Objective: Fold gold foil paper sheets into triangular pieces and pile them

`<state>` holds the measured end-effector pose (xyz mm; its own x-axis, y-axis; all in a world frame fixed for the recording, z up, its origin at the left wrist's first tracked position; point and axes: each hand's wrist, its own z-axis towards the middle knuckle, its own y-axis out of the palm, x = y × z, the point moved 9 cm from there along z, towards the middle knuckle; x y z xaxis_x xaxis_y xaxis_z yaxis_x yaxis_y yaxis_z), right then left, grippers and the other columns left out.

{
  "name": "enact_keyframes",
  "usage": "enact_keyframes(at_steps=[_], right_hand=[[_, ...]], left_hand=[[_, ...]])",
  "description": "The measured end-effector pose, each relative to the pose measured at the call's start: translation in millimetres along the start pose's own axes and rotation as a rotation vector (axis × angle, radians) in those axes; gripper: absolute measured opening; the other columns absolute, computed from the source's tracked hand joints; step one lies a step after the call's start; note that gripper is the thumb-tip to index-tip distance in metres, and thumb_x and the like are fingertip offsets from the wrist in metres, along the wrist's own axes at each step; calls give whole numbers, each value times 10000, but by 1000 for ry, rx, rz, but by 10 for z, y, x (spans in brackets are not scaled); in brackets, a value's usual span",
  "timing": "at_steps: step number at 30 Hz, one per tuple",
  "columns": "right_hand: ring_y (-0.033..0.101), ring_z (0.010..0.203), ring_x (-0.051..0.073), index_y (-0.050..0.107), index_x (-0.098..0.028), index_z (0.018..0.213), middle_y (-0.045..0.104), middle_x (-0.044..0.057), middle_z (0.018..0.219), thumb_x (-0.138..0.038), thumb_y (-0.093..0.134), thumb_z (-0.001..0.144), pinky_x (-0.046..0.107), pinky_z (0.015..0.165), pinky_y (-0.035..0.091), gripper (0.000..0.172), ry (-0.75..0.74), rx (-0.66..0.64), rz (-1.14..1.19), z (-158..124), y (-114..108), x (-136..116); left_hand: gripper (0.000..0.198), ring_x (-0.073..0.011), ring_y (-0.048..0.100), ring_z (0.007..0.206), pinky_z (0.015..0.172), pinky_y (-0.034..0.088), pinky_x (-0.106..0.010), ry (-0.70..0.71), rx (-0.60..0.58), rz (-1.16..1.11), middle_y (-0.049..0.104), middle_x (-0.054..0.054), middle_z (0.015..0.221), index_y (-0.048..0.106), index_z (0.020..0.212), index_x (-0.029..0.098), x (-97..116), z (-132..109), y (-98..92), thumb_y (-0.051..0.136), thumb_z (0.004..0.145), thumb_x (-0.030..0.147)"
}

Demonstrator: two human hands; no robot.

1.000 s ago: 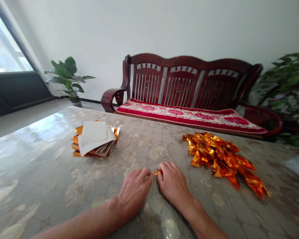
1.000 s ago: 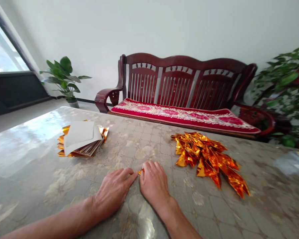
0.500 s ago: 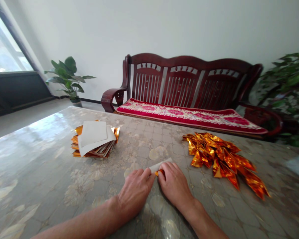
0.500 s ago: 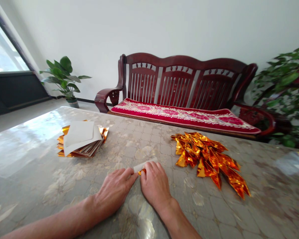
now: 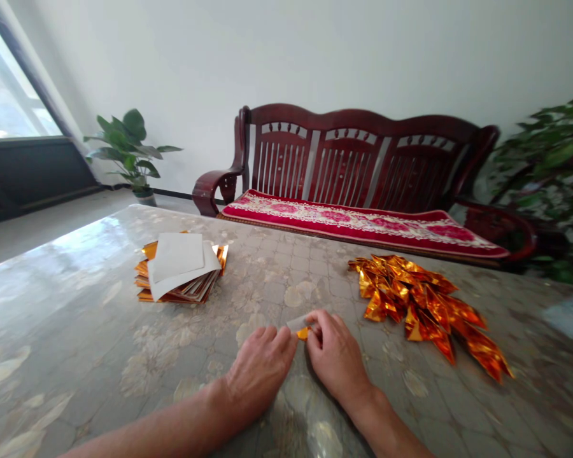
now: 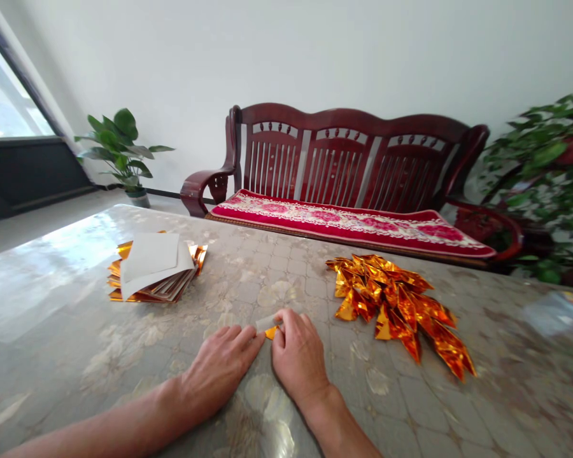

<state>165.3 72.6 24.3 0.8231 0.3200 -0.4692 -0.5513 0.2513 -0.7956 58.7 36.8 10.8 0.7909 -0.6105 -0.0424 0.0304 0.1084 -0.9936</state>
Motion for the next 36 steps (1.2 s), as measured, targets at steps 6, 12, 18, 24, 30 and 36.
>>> enact_keyframes(at_steps=[6, 12, 18, 24, 30, 36], right_hand=[[557, 772, 193, 583, -208, 923, 596, 23, 791, -51, 501, 741, 276, 694, 407, 254, -8, 3, -30, -5, -6, -15], [552, 798, 198, 585, -212, 929, 601, 30, 822, -42, 503, 739, 280, 714, 403, 268, -13, -16, -47, 3, 21, -19], [554, 797, 203, 590, -202, 975, 597, 36, 827, -52, 501, 768, 286, 710, 402, 271, 18, -42, -39, 1, 48, 22], [567, 807, 205, 582, -191, 1026, 609, 42, 838, -55, 478, 790, 296, 728, 427, 292, 47, -47, -11, 3, 49, 50], [580, 846, 208, 580, -195, 1011, 634, 48, 866, -51, 470, 785, 301, 742, 443, 289, 6, -31, -13, 9, 24, 26], [568, 950, 226, 570, -193, 998, 637, 65, 965, -46, 476, 800, 336, 844, 442, 264, -12, -64, 3, 7, 65, 27]], left_hand=[[239, -220, 554, 848, 710, 463, -340, 4, 3, 7, 585, -55, 976, 557, 1128, 179, 5, -7, 11, 524, 905, 101], [243, -228, 546, 878, 736, 467, -352, 31, 1, -11, 583, -68, 1007, 561, 1135, 178, 22, -3, 5, 514, 909, 104], [252, -225, 556, 899, 775, 482, -348, 15, -5, -45, 594, -63, 1025, 552, 1180, 201, 10, 21, 3, 517, 936, 149], [190, -225, 562, 915, 783, 516, -351, 3, -36, -109, 592, -59, 1038, 569, 1105, 196, 13, 67, -1, 482, 947, 133], [186, -226, 552, 923, 801, 521, -355, 53, -19, -94, 591, -73, 1030, 578, 1071, 172, 65, 64, -12, 478, 930, 103], [173, -233, 548, 904, 776, 508, -352, 108, -19, -21, 596, -77, 1014, 579, 1057, 151, 114, 59, -10, 506, 909, 97]])
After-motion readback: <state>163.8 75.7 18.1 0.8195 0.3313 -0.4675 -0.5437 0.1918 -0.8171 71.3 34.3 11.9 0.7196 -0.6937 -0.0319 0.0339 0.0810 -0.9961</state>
